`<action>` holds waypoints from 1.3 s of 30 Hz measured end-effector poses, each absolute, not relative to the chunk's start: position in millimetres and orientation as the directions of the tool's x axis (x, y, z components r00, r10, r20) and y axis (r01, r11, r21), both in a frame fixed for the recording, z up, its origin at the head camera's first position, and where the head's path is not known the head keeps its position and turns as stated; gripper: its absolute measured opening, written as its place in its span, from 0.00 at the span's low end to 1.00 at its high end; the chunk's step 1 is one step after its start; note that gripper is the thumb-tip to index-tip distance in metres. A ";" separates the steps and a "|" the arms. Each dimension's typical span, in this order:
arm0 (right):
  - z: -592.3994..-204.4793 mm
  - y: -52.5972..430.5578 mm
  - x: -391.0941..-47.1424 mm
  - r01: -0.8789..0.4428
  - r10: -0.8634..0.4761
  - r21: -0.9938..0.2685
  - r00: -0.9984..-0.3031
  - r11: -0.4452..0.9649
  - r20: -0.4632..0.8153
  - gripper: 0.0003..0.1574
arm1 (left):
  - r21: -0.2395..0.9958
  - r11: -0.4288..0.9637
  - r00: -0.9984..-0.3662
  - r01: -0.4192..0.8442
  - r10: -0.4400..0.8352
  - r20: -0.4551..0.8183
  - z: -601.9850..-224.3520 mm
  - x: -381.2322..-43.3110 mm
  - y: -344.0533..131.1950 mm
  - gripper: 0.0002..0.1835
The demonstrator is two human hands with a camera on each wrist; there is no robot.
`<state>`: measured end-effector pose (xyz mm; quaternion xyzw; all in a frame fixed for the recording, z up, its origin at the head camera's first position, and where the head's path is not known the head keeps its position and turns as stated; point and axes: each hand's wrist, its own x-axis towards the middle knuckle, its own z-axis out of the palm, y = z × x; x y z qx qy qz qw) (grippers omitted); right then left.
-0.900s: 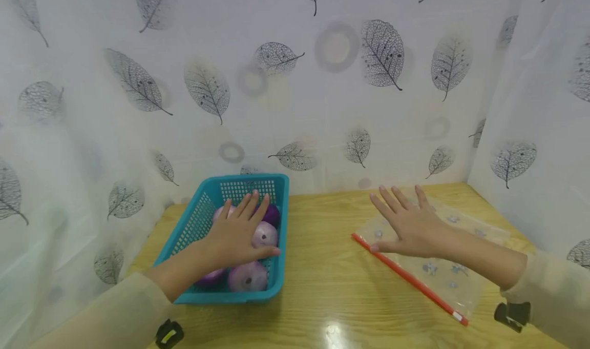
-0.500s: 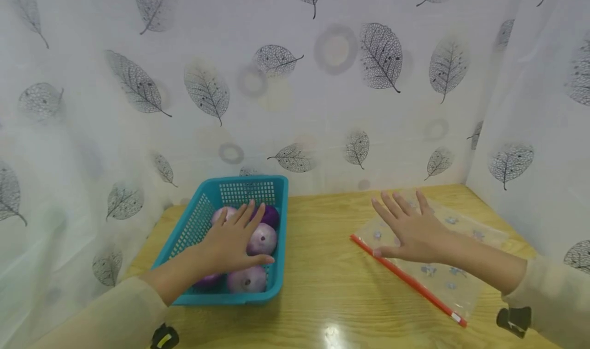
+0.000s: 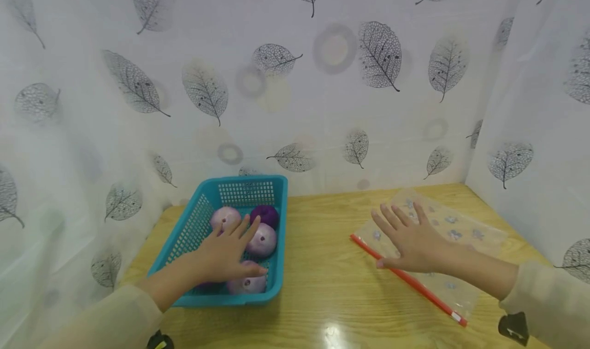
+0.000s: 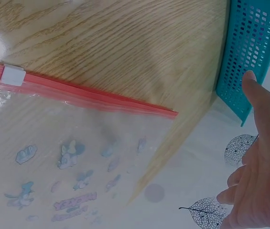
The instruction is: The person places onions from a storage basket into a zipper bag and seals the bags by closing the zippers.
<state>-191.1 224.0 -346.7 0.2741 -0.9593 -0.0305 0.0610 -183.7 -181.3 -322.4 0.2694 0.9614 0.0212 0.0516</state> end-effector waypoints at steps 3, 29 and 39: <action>-351.3 224.7 -191.3 -0.529 -0.537 0.098 -0.837 0.843 0.107 0.66 | 0.073 0.856 -0.851 0.512 0.517 -0.087 -328.9 -183.1 -184.3 0.56; -382.8 235.1 -190.3 -0.531 -0.535 0.067 -0.843 0.845 0.058 0.59 | 0.122 0.872 -0.865 0.474 0.487 -0.122 -359.8 -180.8 -189.3 0.53; -391.2 242.8 -193.2 -0.551 -0.553 0.089 -0.833 0.829 -0.004 0.60 | 0.188 0.891 -0.884 0.413 0.442 -0.152 -362.9 -177.8 -190.3 0.52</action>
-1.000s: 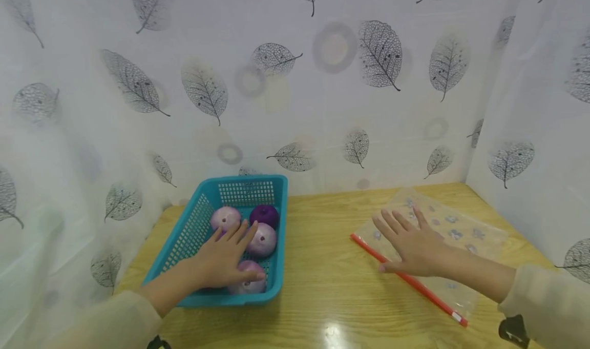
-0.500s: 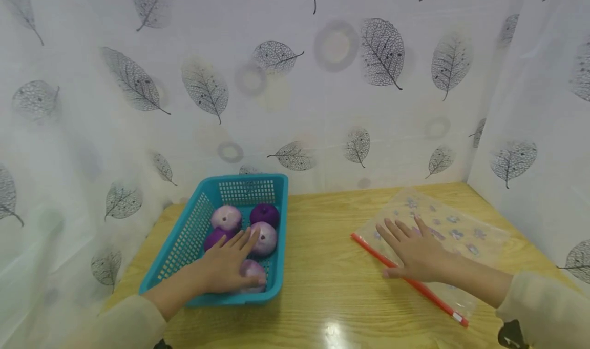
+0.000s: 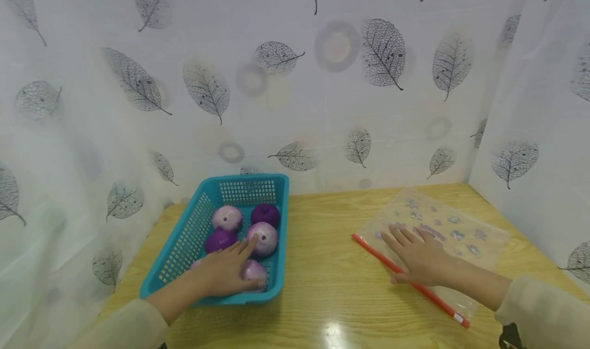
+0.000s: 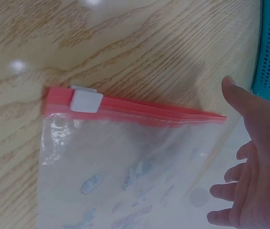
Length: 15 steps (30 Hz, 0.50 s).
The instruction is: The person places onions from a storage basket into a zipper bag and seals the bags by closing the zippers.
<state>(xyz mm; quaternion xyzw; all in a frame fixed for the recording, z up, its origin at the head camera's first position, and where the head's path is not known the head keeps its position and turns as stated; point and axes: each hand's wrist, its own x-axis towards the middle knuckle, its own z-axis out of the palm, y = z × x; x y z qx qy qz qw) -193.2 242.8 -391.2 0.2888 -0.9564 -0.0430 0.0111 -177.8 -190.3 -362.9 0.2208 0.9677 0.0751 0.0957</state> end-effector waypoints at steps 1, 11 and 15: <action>-392.7 244.1 -193.5 -0.550 -0.551 0.083 -0.835 0.831 -0.009 0.60 | 0.194 0.893 -0.886 0.406 0.437 -0.158 -363.3 -177.5 -190.4 0.52; -403.4 255.0 -198.0 -0.532 -0.532 0.065 -0.847 0.844 -0.013 0.58 | 0.241 0.892 -0.884 0.383 0.430 -0.183 -365.6 -178.5 -191.7 0.52; -405.3 256.2 -199.6 -0.521 -0.520 0.057 -0.853 0.851 -0.037 0.57 | 0.242 0.891 -0.883 0.385 0.432 -0.182 -366.9 -179.4 -192.0 0.51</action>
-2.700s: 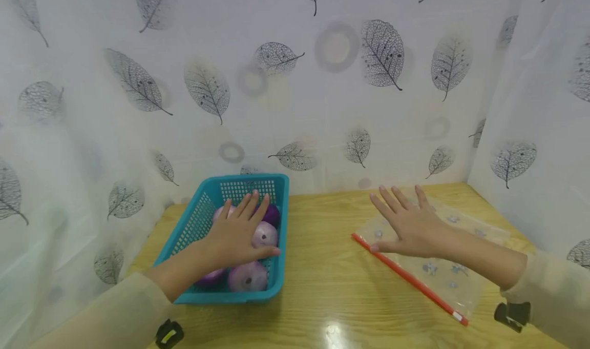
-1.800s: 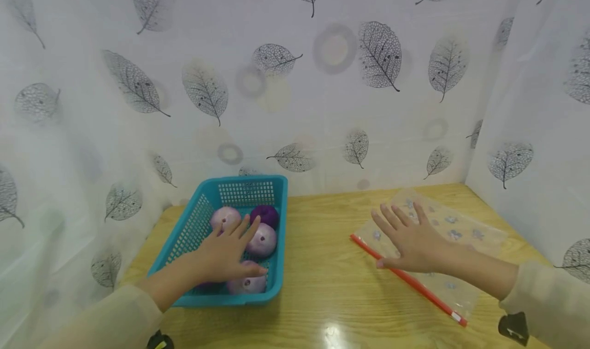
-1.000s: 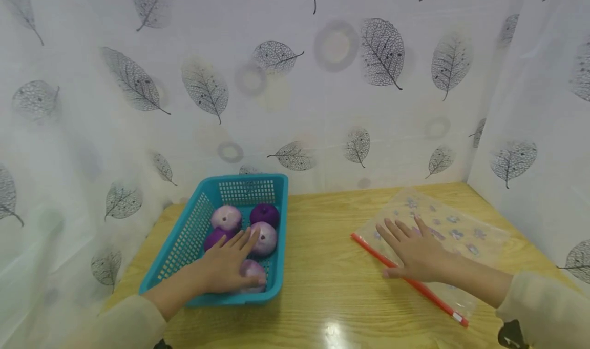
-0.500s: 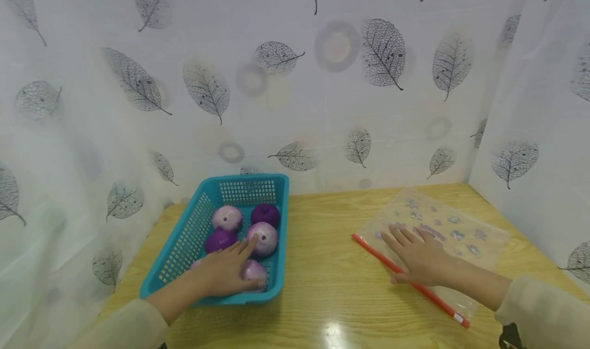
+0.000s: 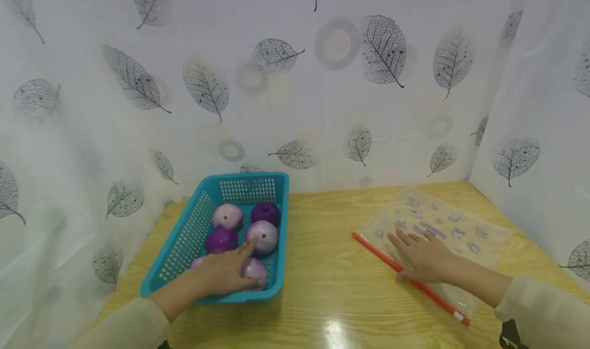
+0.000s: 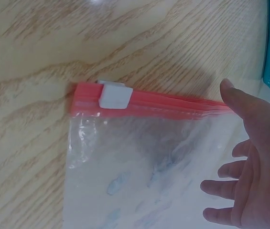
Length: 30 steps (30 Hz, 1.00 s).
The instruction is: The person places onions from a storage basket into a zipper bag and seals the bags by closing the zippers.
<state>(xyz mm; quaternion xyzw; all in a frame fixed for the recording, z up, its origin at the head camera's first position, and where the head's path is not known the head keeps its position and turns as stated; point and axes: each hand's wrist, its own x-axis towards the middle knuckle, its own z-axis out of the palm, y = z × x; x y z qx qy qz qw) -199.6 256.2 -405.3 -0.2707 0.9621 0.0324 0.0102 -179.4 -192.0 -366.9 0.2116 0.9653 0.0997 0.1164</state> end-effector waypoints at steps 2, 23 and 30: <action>-405.2 255.9 -199.9 -0.515 -0.513 0.050 -0.857 0.856 -0.052 0.57 | 0.247 0.891 -0.884 0.380 0.429 -0.185 -367.2 -180.0 -191.9 0.51; -414.3 257.5 -204.7 -0.540 -0.535 0.004 -0.836 0.842 -0.120 0.33 | 0.342 0.863 -0.843 0.371 0.468 -0.267 -367.0 -182.8 -191.8 0.48; -411.5 257.5 -206.7 -0.477 -0.496 -0.137 -0.838 0.868 -0.226 0.31 | 0.394 0.837 -0.838 0.379 0.491 -0.239 -370.6 -182.9 -193.7 0.45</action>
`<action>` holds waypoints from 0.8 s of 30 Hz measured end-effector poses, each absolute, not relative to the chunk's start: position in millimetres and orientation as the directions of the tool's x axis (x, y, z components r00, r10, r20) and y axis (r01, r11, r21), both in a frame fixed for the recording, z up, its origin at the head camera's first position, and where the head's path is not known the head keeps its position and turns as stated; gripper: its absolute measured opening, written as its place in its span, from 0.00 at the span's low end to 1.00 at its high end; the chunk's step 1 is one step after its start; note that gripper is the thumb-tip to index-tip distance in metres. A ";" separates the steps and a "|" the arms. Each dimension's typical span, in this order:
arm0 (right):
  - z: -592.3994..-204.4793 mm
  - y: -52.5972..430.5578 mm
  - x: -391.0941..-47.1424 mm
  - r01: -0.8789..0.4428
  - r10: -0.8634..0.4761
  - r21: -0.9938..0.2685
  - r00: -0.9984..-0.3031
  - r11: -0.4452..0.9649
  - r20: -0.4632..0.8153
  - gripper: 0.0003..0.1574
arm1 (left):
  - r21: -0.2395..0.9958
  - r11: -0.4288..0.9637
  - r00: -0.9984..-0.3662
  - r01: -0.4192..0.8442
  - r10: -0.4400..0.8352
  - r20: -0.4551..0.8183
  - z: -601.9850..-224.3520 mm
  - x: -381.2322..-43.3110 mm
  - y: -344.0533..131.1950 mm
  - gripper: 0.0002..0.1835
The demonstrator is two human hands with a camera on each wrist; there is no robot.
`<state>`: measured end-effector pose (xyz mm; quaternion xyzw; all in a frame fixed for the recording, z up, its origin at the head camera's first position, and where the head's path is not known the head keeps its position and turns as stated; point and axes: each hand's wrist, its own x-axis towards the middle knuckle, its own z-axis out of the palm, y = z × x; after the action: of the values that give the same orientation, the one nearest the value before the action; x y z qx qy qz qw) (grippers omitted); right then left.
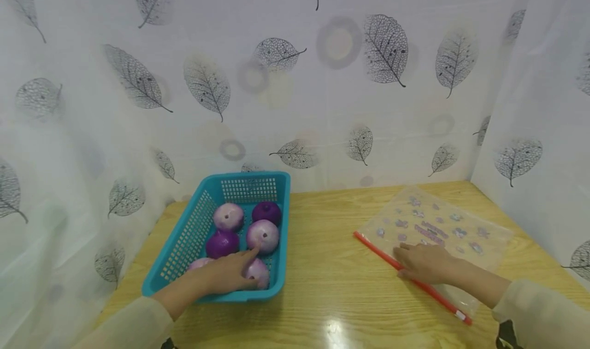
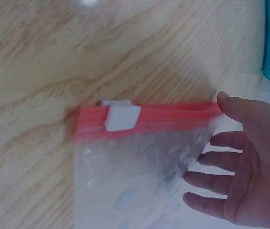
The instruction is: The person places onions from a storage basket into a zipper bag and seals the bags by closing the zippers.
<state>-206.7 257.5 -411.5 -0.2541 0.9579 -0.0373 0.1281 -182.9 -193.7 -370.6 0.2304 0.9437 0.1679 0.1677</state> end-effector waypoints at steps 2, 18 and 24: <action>-410.2 259.1 -208.1 -0.454 -0.493 -0.198 -0.834 0.869 -0.248 0.32 | 0.402 0.826 -0.830 0.396 0.509 -0.227 -371.1 -183.3 -194.1 0.43; -409.6 267.2 -212.6 -0.391 -0.506 -0.403 -0.830 0.827 -0.233 0.24 | 0.439 0.816 -0.819 0.376 0.514 -0.255 -369.4 -184.0 -193.2 0.37; -409.0 272.3 -214.7 -0.426 -0.505 -0.345 -0.844 0.836 -0.182 0.23 | 0.444 0.810 -0.820 0.383 0.519 -0.239 -373.3 -186.0 -194.3 0.35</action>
<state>-214.7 272.3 -409.0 -0.2452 0.9488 -0.1473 0.1339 -186.0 -194.3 -373.3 0.2414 0.9347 0.1914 0.1775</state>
